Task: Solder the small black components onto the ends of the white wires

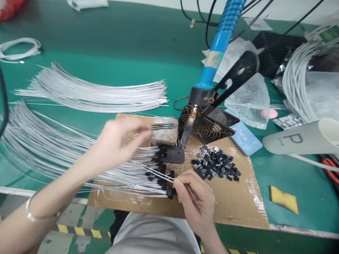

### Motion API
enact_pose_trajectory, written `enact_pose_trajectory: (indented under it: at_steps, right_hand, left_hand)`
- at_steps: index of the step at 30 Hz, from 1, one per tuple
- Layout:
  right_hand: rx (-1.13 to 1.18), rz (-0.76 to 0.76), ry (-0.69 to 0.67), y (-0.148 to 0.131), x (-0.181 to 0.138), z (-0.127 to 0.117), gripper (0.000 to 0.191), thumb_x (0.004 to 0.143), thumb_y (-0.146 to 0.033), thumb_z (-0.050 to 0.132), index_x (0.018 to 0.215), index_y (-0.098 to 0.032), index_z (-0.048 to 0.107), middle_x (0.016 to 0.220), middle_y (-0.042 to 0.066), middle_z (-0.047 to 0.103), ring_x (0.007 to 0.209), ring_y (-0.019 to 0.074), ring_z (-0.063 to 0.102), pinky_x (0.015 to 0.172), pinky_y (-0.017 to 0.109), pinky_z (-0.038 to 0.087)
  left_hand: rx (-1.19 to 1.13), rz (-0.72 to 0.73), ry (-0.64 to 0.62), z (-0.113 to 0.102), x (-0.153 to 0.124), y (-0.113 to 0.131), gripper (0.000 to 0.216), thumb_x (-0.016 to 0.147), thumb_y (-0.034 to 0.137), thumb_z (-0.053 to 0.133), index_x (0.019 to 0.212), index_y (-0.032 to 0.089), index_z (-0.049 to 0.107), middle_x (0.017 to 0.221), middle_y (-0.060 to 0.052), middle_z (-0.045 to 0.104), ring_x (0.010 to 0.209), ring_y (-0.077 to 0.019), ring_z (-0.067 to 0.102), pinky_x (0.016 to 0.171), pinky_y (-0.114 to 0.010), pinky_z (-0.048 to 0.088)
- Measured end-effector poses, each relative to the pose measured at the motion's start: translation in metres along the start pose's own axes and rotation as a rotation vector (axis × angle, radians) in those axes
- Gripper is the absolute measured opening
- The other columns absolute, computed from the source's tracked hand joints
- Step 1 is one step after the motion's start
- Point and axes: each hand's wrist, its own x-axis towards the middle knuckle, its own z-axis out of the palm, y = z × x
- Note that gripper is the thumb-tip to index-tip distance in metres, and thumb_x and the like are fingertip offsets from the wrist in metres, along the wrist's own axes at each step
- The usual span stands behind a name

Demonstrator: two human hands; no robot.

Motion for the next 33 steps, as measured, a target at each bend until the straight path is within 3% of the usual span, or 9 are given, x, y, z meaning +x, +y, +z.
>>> enact_pose_trajectory:
  at_steps: [2, 3, 5, 9, 16, 25, 30, 33]
  right_hand:
    - [0.003, -0.012, -0.008, 0.001, 0.003, 0.0, 0.022, 0.107, -0.015, 0.06, 0.087, -0.023, 0.063, 0.076, -0.006, 0.055, 0.066, 0.0099, 0.051, 0.06, 0.022, 0.037]
    - [0.005, -0.021, -0.013, 0.001, 0.005, 0.0, 0.022, 0.107, -0.015, 0.06, 0.087, -0.023, 0.063, 0.076, -0.006, 0.055, 0.067, 0.0099, 0.052, 0.06, 0.022, 0.038]
    - [0.01, -0.036, -0.023, 0.001, 0.007, 0.001, 0.02, 0.106, -0.015, 0.061, 0.089, -0.023, 0.063, 0.077, -0.006, 0.056, 0.069, 0.0099, 0.053, 0.063, 0.022, 0.04]
    - [0.018, -0.038, -0.014, -0.001, 0.011, 0.004, 0.018, 0.106, -0.016, 0.063, 0.09, -0.024, 0.063, 0.077, -0.006, 0.056, 0.068, 0.0093, 0.053, 0.062, 0.021, 0.04]
    - [0.041, -0.026, -0.004, -0.002, 0.01, 0.003, 0.02, 0.106, -0.017, 0.065, 0.087, -0.024, 0.063, 0.076, -0.007, 0.057, 0.067, 0.0087, 0.054, 0.061, 0.02, 0.04]
    - [0.066, -0.005, -0.006, -0.002, 0.012, 0.005, 0.021, 0.109, -0.018, 0.059, 0.089, -0.024, 0.064, 0.077, -0.006, 0.054, 0.068, 0.0095, 0.053, 0.064, 0.021, 0.042]
    - [0.128, 0.159, 0.074, -0.002, 0.009, 0.008, 0.025, 0.11, -0.027, 0.061, 0.087, -0.023, 0.069, 0.075, -0.005, 0.058, 0.065, 0.0099, 0.055, 0.062, 0.023, 0.043]
    - [0.284, 0.261, 0.189, 0.001, 0.008, 0.009, 0.038, 0.113, -0.043, 0.056, 0.089, -0.023, 0.076, 0.073, -0.003, 0.06, 0.056, 0.0092, 0.056, 0.054, 0.023, 0.045]
  left_hand:
    - [-0.278, 0.075, -0.211, 0.01, -0.024, 0.019, 0.02, 0.106, 0.028, 0.062, 0.107, 0.021, 0.08, 0.099, 0.0, 0.085, 0.086, -0.0156, 0.078, 0.073, -0.024, 0.056]
    - [-0.311, 0.075, -0.247, 0.014, -0.033, 0.026, 0.018, 0.105, 0.025, 0.062, 0.11, 0.02, 0.079, 0.099, -0.001, 0.085, 0.086, -0.0162, 0.078, 0.076, -0.025, 0.056]
    - [-0.369, 0.053, -0.297, 0.021, -0.043, 0.035, 0.018, 0.103, 0.02, 0.061, 0.11, 0.02, 0.078, 0.095, -0.001, 0.083, 0.08, -0.0158, 0.074, 0.073, -0.026, 0.054]
    - [-0.462, -0.109, -0.376, 0.029, -0.042, 0.037, 0.026, 0.103, 0.024, 0.054, 0.087, 0.02, 0.073, 0.073, 0.002, 0.071, 0.062, -0.0134, 0.058, 0.057, -0.026, 0.042]
    - [-0.562, -0.231, -0.443, 0.03, -0.04, 0.036, 0.027, 0.1, 0.033, 0.054, 0.081, 0.02, 0.068, 0.067, 0.003, 0.058, 0.06, -0.0135, 0.046, 0.055, -0.027, 0.034]
    - [-0.641, -0.317, -0.394, 0.04, -0.04, 0.043, 0.024, 0.095, 0.033, 0.059, 0.077, 0.019, 0.068, 0.063, 0.005, 0.058, 0.054, -0.0107, 0.042, 0.05, -0.024, 0.031]
    - [-0.701, -0.352, -0.277, 0.044, -0.038, 0.047, 0.022, 0.091, 0.03, 0.062, 0.073, 0.02, 0.068, 0.058, 0.004, 0.06, 0.053, -0.0113, 0.047, 0.049, -0.023, 0.035]
    - [-0.716, -0.38, -0.231, 0.046, -0.038, 0.046, 0.019, 0.088, 0.031, 0.067, 0.072, 0.02, 0.07, 0.062, 0.002, 0.065, 0.054, -0.0118, 0.05, 0.05, -0.023, 0.037]
